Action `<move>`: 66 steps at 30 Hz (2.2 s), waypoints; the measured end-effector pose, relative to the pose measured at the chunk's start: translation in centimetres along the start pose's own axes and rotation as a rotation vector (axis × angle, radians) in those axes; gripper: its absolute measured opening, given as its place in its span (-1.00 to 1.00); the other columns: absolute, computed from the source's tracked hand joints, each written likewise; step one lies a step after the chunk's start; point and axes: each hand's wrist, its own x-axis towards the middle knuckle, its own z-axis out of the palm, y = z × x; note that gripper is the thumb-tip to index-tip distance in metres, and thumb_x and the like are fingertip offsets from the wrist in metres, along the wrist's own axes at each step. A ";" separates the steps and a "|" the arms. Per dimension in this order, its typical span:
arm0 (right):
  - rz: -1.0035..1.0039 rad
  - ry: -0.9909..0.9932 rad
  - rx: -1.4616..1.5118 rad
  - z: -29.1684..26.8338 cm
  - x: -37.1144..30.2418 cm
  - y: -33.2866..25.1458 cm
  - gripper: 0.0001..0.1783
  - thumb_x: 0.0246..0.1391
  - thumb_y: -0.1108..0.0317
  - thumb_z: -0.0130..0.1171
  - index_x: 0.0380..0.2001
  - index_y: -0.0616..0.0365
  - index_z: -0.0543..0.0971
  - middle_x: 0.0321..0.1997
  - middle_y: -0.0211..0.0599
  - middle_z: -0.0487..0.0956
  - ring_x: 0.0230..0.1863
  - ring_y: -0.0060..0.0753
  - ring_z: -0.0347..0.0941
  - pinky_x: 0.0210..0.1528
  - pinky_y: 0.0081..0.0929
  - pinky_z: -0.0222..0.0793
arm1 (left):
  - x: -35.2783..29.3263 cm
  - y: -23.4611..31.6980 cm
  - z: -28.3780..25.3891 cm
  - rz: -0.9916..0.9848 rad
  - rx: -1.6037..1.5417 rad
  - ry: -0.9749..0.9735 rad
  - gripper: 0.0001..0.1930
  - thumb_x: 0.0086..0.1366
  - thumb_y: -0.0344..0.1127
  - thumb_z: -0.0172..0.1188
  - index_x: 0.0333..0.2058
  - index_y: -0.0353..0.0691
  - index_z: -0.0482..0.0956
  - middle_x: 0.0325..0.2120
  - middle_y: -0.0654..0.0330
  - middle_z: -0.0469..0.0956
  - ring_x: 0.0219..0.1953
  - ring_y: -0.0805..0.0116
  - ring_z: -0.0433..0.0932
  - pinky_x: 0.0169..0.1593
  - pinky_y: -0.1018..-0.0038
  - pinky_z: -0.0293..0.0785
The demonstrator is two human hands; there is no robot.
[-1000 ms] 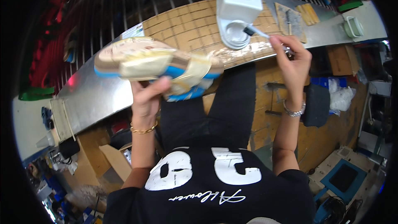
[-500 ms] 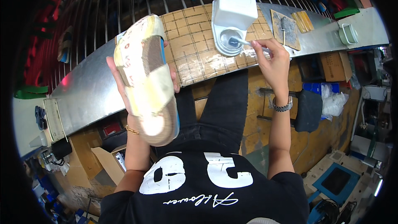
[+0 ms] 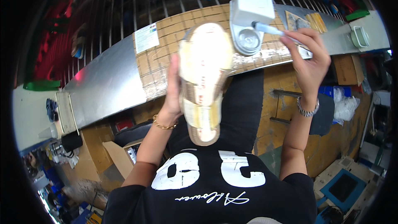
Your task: The person holds a pair of sandals and repeatedly applies glue to the sole using a brush. They dip the brush into a container of glue and spread it across the sole surface multiple times.
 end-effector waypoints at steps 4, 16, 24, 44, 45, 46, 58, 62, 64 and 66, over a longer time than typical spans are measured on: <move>0.005 0.083 0.127 0.5 -0.2 -6.0 -0.75 -0.13 0.55 0.49 -0.29 0.12 0.78 -0.38 -0.40 0.57 -0.35 -0.57 0.47 -0.34 -0.64 0.34 | -0.1 0.6 3.0 0.059 0.229 -0.126 -0.15 0.46 0.38 -0.30 0.28 -0.38 0.30 0.08 -0.02 0.55 0.07 0.32 0.59 0.16 0.37 0.53; 0.009 0.017 0.251 0.7 0.6 -9.5 -0.82 -0.10 0.56 0.45 -0.34 0.20 0.75 -0.42 -0.39 0.53 -0.38 -0.54 0.42 -0.33 -0.63 0.27 | -0.9 2.3 5.2 0.207 0.501 -0.196 -0.06 0.33 0.48 -0.25 0.02 -0.47 0.53 -0.21 -0.01 0.67 -0.16 0.32 0.66 -0.09 0.45 0.56; -0.024 0.022 0.148 -0.5 1.0 -10.0 -0.87 0.01 0.61 0.37 -0.31 0.31 0.70 -0.33 -0.28 0.56 -0.26 -0.47 0.41 -0.14 -0.56 0.27 | -1.2 2.4 5.4 0.223 0.523 -0.172 -0.04 0.27 0.53 -0.14 -0.01 -0.46 0.53 -0.23 0.03 0.67 -0.18 0.34 0.65 -0.10 0.45 0.56; -0.190 -0.081 0.216 -1.6 1.1 -8.5 -0.80 -0.06 0.55 0.41 -0.29 0.30 0.71 -0.27 -0.16 0.56 -0.24 -0.40 0.44 -0.20 -0.55 0.31 | -1.8 2.8 6.6 0.237 0.459 -0.207 -0.14 0.33 0.37 -0.12 0.06 -0.49 0.49 -0.17 0.02 0.65 -0.14 0.36 0.63 -0.08 0.48 0.53; -0.181 -0.084 0.224 -1.6 1.1 -8.5 -0.80 -0.06 0.54 0.42 -0.30 0.30 0.71 -0.27 -0.15 0.56 -0.25 -0.40 0.43 -0.21 -0.55 0.30 | -1.9 2.8 6.6 0.235 0.460 -0.208 -0.15 0.33 0.36 -0.13 0.07 -0.49 0.48 -0.17 0.02 0.65 -0.14 0.36 0.62 -0.08 0.48 0.52; -0.171 -0.097 0.231 -1.6 1.1 -8.4 -0.80 -0.06 0.53 0.42 -0.30 0.30 0.71 -0.27 -0.15 0.56 -0.25 -0.40 0.43 -0.22 -0.55 0.30 | -1.9 2.7 6.7 0.239 0.429 -0.228 -0.15 0.34 0.36 -0.13 0.07 -0.49 0.48 -0.17 0.02 0.65 -0.14 0.36 0.62 -0.08 0.48 0.52; -0.171 -0.132 0.303 -1.8 0.9 -7.9 -0.80 -0.06 0.47 0.42 -0.30 0.26 0.71 -0.26 -0.13 0.54 -0.29 -0.40 0.39 -0.28 -0.57 0.23 | -2.0 3.2 6.2 0.030 0.487 -0.261 0.04 0.24 0.58 -0.20 0.27 -0.36 0.25 0.09 -0.06 0.46 0.11 0.18 0.51 0.16 0.25 0.45; -0.190 -0.150 0.294 -2.0 0.9 -7.7 -0.79 -0.07 0.46 0.43 -0.29 0.25 0.72 -0.24 -0.11 0.54 -0.30 -0.40 0.38 -0.30 -0.57 0.22 | -2.0 2.9 6.6 0.050 0.461 -0.251 0.03 0.26 0.57 -0.22 0.28 -0.36 0.25 0.10 -0.06 0.46 0.11 0.19 0.51 0.17 0.26 0.46; -0.185 -0.155 0.303 -2.2 0.8 -7.7 -0.79 -0.07 0.46 0.43 -0.30 0.25 0.72 -0.24 -0.11 0.55 -0.30 -0.39 0.38 -0.31 -0.57 0.22 | -2.0 3.0 6.7 0.055 0.459 -0.240 0.03 0.26 0.57 -0.24 0.29 -0.35 0.25 0.11 -0.07 0.47 0.12 0.19 0.52 0.17 0.26 0.46; -0.187 -0.157 0.291 -2.2 0.8 -7.6 -0.78 -0.09 0.47 0.42 -0.30 0.25 0.72 -0.24 -0.10 0.55 -0.29 -0.38 0.39 -0.31 -0.57 0.22 | -2.0 3.1 6.8 0.057 0.456 -0.232 0.02 0.27 0.56 -0.25 0.29 -0.35 0.24 0.11 -0.07 0.47 0.12 0.19 0.52 0.18 0.27 0.47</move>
